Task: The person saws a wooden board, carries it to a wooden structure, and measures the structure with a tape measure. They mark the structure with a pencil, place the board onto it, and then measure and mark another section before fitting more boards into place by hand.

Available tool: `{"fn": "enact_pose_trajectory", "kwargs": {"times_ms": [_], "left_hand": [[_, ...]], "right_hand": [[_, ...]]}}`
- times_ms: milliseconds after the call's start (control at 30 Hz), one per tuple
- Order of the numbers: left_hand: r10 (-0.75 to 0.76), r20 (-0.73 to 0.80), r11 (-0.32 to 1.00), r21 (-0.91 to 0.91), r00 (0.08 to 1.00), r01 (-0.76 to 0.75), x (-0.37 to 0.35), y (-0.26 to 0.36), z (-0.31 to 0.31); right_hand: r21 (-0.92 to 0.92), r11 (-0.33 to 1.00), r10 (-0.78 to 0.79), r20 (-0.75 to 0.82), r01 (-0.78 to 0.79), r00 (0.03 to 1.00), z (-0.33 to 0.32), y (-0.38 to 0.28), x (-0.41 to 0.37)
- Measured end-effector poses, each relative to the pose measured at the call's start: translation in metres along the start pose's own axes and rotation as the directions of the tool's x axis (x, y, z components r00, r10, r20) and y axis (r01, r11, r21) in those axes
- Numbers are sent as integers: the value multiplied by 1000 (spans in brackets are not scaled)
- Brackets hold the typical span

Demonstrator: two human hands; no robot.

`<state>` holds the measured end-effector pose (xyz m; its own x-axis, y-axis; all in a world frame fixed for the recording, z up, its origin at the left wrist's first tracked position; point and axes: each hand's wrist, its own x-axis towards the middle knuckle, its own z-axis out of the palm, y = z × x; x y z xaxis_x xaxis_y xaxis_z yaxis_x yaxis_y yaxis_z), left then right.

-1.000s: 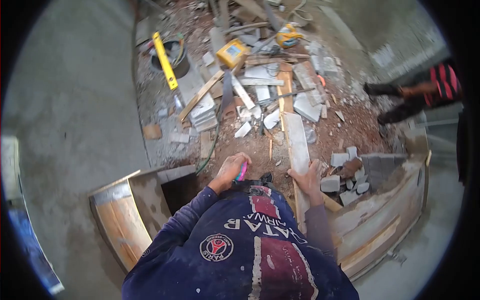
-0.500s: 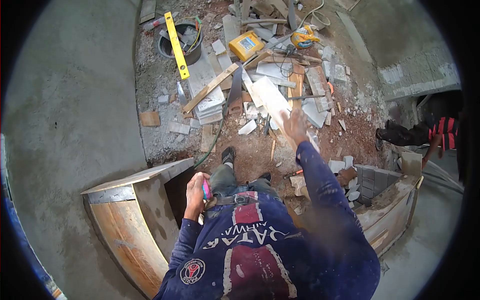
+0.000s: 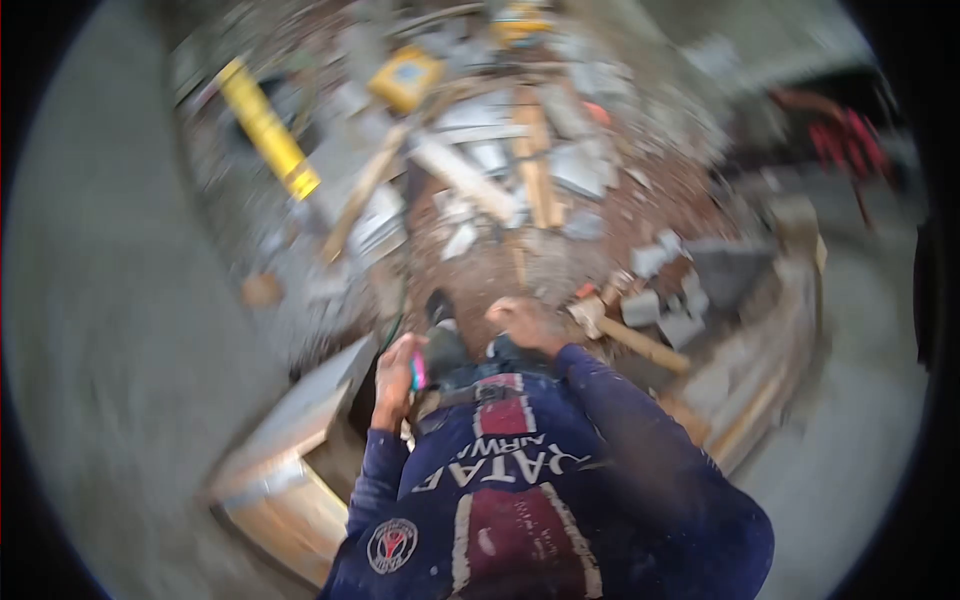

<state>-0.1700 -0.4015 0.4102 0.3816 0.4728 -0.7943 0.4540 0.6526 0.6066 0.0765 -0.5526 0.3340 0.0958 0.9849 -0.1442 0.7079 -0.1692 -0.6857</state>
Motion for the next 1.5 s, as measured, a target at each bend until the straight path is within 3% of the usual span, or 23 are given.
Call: {"fn": "enact_pose_trajectory", "kwargs": {"times_ms": [33,67,100,133,167,200,267,333,400,433,533,633,667,733,767,800,867,967,1167,1267,1400,1467,1500], "left_hand": [[196,40,961,192,980,-200,8,8,7],[187,119,955,209,975,-208,14,22,18],[142,284,962,185,948,-199,33,18,20],[113,423,994,-62,899,-95,37,30,34],[-26,493,978,192,870,-80,57,36,41],[21,560,972,183,828,-149,47,58,58],[101,641,954,155,760,-257,40,81,97],[29,702,941,222,712,-257,48,96,134],[-40,724,920,295,688,-257,47,105,166],[-81,740,898,346,668,-274,47,106,183],[-126,763,837,424,633,-345,31,104,240],[-12,892,402,417,451,-815,29,103,287],[-5,892,382,420,452,-823,25,105,304],[-85,920,132,391,383,-911,13,107,339],[-53,940,139,340,336,-930,11,106,354],[-62,930,134,368,363,-920,9,105,368],[-53,957,-162,273,285,-948,8,108,388],[-18,969,-246,236,248,-940,4,123,414],[-9,975,-235,213,221,-949,7,156,458],[14,990,-250,142,143,-958,17,163,494],[53,987,-184,160,153,-970,41,176,555],[62,993,-175,109,100,-978,65,182,597],[42,996,-182,90,84,-979,78,186,621]], "right_hand": [[-198,979,-70,-66,55,995,-15,-20,-6],[-37,974,223,-2,-223,975,-25,-35,-8],[9,982,189,-42,-189,981,-38,-47,-1],[201,917,360,-49,-344,932,-50,-55,-1],[424,807,487,-82,-412,870,-46,-54,-4],[634,663,575,-92,-397,813,-44,-51,-10],[656,683,608,-266,-322,748,-40,-53,-21],[651,720,601,-410,-242,687,-55,-48,-28],[866,385,836,-180,-319,519,-80,-66,-48],[928,289,879,-159,-236,449,-82,-65,-57],[915,313,873,-172,-254,457,-93,-42,-102],[969,206,864,-116,-133,490,-103,-12,-133],[988,113,854,-40,-109,519,-115,-8,-144],[999,46,832,-26,-21,554,-145,-1,-167],[999,43,833,-54,33,550,-154,3,-177],[996,28,834,-70,86,548,-158,5,-184],[985,27,869,-106,169,483,-150,29,-200],[939,-104,900,-51,328,432,-199,37,-270],[846,-24,920,-191,533,344,-234,72,-363],[782,-93,889,-213,616,405,-250,86,-368],[770,8,926,-246,639,285,-278,116,-373],[907,217,957,-271,362,103,-288,145,-381],[899,216,953,-279,382,118,-293,161,-390]]}}
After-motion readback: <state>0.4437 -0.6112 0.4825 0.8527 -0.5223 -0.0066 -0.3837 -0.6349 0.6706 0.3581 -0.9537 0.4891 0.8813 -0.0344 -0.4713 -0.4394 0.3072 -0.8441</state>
